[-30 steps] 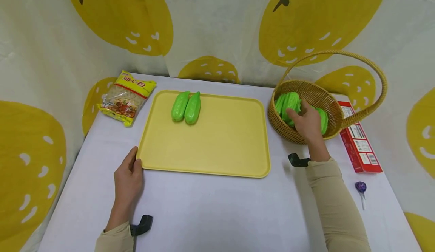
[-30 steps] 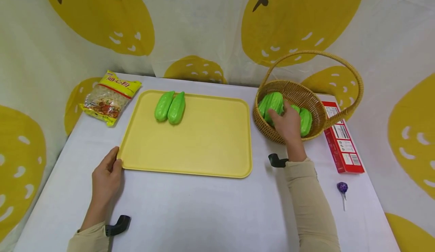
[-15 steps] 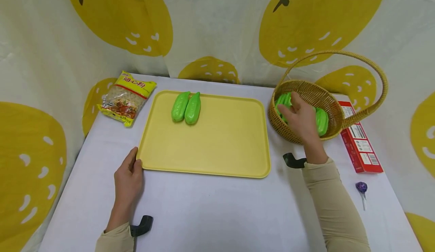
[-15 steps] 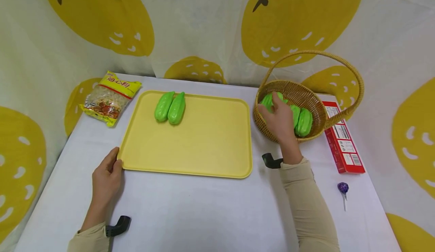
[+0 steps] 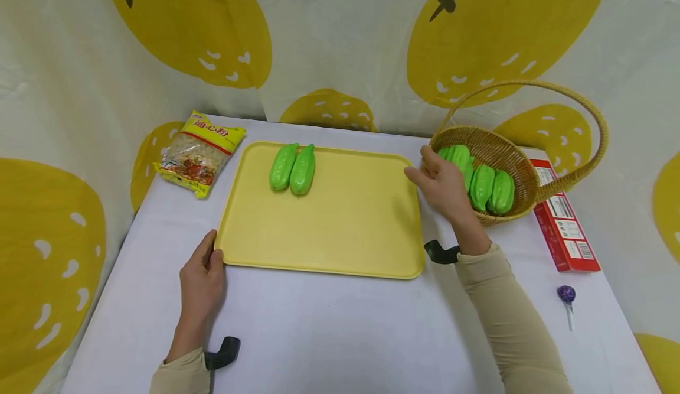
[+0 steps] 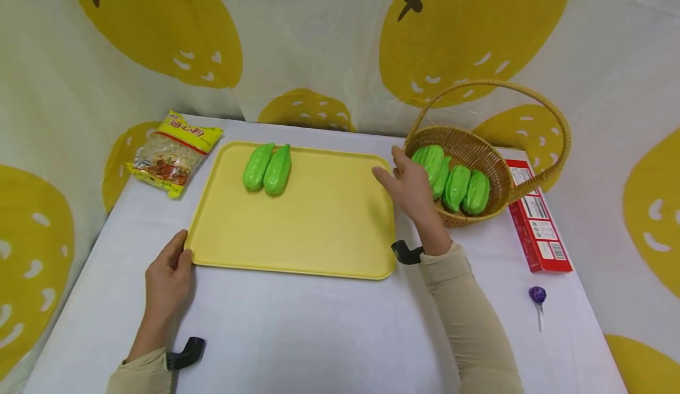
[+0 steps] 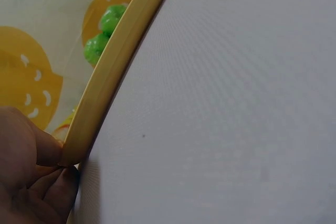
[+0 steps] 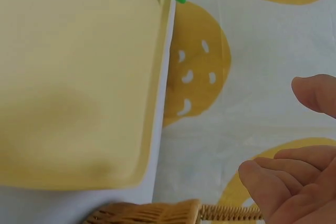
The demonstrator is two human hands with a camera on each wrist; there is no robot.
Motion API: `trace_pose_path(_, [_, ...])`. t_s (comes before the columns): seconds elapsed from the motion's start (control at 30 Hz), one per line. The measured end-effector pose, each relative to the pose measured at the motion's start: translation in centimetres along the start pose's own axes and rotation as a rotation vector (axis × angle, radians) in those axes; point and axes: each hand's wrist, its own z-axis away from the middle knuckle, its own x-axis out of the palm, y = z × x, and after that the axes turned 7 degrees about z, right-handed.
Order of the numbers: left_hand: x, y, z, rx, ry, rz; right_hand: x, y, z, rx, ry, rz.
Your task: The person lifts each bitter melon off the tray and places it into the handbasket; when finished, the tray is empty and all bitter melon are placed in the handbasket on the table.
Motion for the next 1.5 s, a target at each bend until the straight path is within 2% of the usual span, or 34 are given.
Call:
trace_pose_path(0.1, [0.0, 0.0, 0.0, 0.005, 0.003, 0.003, 0.5, -0.5, -0.2, -0.008, -0.025, -0.02])
trace_pose_path(0.33, [0.1, -0.1, -0.1, 0.033, 0.017, 0.01, 2.2, -1.0, -1.0, -0.006, -0.165, -0.136])
trace_pose_path(0.47, [0.0, -0.1, -0.1, 0.051, 0.024, 0.013, 3.3, -1.2, -1.4, -0.031, -0.194, -0.133])
trace_pose_path(0.77, [-0.1, 0.0, -0.1, 0.045, 0.021, 0.008, 5.2, -2.4, -1.9, -0.052, -0.275, -0.09])
trace_pose_path(1.1, [-0.1, 0.0, 0.0, 0.034, 0.018, 0.017, 7.8, -3.4, -2.8, -0.066, -0.345, -0.113])
trace_pose_path(1.5, [-0.1, -0.2, -0.1, 0.032, 0.002, 0.023, 10.6, -4.5, -3.3, -0.04, -0.378, -0.158])
